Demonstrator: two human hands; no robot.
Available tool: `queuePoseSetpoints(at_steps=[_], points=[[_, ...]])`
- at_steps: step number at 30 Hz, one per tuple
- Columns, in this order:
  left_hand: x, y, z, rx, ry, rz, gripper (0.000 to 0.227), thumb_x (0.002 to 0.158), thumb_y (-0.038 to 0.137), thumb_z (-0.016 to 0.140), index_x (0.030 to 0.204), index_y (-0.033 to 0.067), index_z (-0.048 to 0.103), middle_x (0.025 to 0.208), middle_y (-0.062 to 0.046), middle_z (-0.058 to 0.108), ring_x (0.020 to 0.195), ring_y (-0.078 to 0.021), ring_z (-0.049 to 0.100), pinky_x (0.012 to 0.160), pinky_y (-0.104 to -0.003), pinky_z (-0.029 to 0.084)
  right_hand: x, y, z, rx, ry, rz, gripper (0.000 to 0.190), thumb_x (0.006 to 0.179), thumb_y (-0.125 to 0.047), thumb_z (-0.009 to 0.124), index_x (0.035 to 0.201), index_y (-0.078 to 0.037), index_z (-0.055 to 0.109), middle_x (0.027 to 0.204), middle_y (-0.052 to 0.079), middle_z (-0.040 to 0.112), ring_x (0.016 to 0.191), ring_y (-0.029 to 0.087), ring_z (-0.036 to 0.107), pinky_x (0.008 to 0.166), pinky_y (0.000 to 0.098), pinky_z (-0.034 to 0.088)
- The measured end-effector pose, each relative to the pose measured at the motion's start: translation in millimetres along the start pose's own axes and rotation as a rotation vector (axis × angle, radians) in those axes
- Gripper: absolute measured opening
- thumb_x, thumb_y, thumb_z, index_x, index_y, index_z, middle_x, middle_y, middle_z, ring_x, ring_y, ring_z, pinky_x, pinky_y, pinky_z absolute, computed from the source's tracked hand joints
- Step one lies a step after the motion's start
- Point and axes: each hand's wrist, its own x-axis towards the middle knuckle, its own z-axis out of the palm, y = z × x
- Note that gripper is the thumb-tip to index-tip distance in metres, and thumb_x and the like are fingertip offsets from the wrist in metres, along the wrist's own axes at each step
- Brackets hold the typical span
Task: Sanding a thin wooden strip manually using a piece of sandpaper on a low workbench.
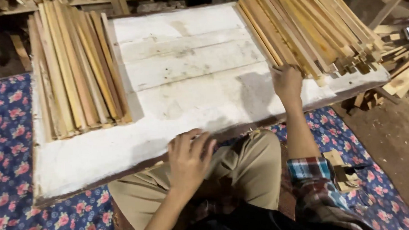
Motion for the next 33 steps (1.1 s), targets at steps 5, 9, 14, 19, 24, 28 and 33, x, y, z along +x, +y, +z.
queuePoseSetpoints(at_steps=[5,9,14,19,24,28,33], points=[[3.5,47.7,41.5,-0.12,-0.017,0.064,0.023,0.084,0.026,0.084,0.104,0.0164,0.077,0.104,-0.003,0.066,0.088,-0.0236,0.066,0.077,-0.039,0.046,-32.0,13.8,-23.2,0.019,0.082,-0.018,0.017,0.089,-0.014,0.076,0.097,0.001,0.078,0.09,0.025,0.069,0.082,0.049,0.071,0.072,0.0557,0.06],[5.1,65.7,73.9,-0.169,-0.094,0.098,0.026,0.088,0.023,0.08,0.111,0.0125,0.074,0.106,-0.005,0.065,0.091,-0.0252,0.066,0.077,-0.039,0.049,-29.3,14.6,-30.4,0.11,-0.019,0.048,0.02,0.086,-0.01,0.077,0.103,-0.001,0.078,0.088,0.029,0.071,0.088,0.053,0.07,0.076,0.0584,0.058],[35.0,80.8,97.5,-0.268,-0.225,-0.031,0.059,0.085,-0.001,0.075,0.14,-0.0017,0.053,0.122,-0.028,0.062,0.105,-0.0455,0.065,0.082,-0.05,0.058,-77.2,-11.8,-60.8,0.334,-0.213,0.192,0.032,0.085,-0.037,0.078,0.111,-0.018,0.077,0.097,0.018,0.074,0.101,0.044,0.07,0.083,0.0524,0.057],[40.9,83.0,130.2,-0.395,-0.179,-0.072,0.065,0.083,-0.018,0.066,0.144,0.0019,0.053,0.139,-0.025,0.055,0.117,-0.0431,0.065,0.092,-0.045,0.06,-147.3,-61.7,-117.5,0.67,-0.194,0.16,0.023,0.085,-0.019,0.077,0.097,0.0,0.072,0.079,0.024,0.069,0.081,0.029,0.068,0.073,0.0401,0.053],[33.5,84.2,120.6,-0.6,0.162,-0.181,0.027,0.091,-0.013,0.068,0.115,-0.0006,0.075,0.109,-0.015,0.074,0.097,-0.036,0.073,0.077,-0.041,0.066,-150.3,-62.2,-139.0,1.284,-0.225,-0.086,0.007,0.094,-0.004,0.069,0.092,0.002,0.073,0.066,0.014,0.068,0.061,0.019,0.066,0.074,0.0317,0.055],[23.0,65.9,91.3,-0.64,0.368,-0.29,0.023,0.089,-0.013,0.073,0.107,-0.0002,0.078,0.108,-0.019,0.077,0.103,-0.0391,0.074,0.077,-0.04,0.064,-139.8,-29.8,-113.6,1.399,-0.2,-0.085,0.009,0.097,0.001,0.062,0.099,0.006,0.069,0.075,0.015,0.065,0.058,0.023,0.066,0.077,0.0369,0.057],[5.0,37.1,34.3,-0.794,0.377,-0.53,0.012,0.096,-0.009,0.066,0.108,-0.0117,0.065,0.108,-0.032,0.07,0.095,-0.0376,0.075,0.078,-0.039,0.065,-134.2,-0.3,-94.4,1.072,0.009,0.345,0.02,0.094,-0.016,0.077,0.109,-0.003,0.073,0.091,0.008,0.07,0.08,0.015,0.06,0.078,0.0323,0.052]])
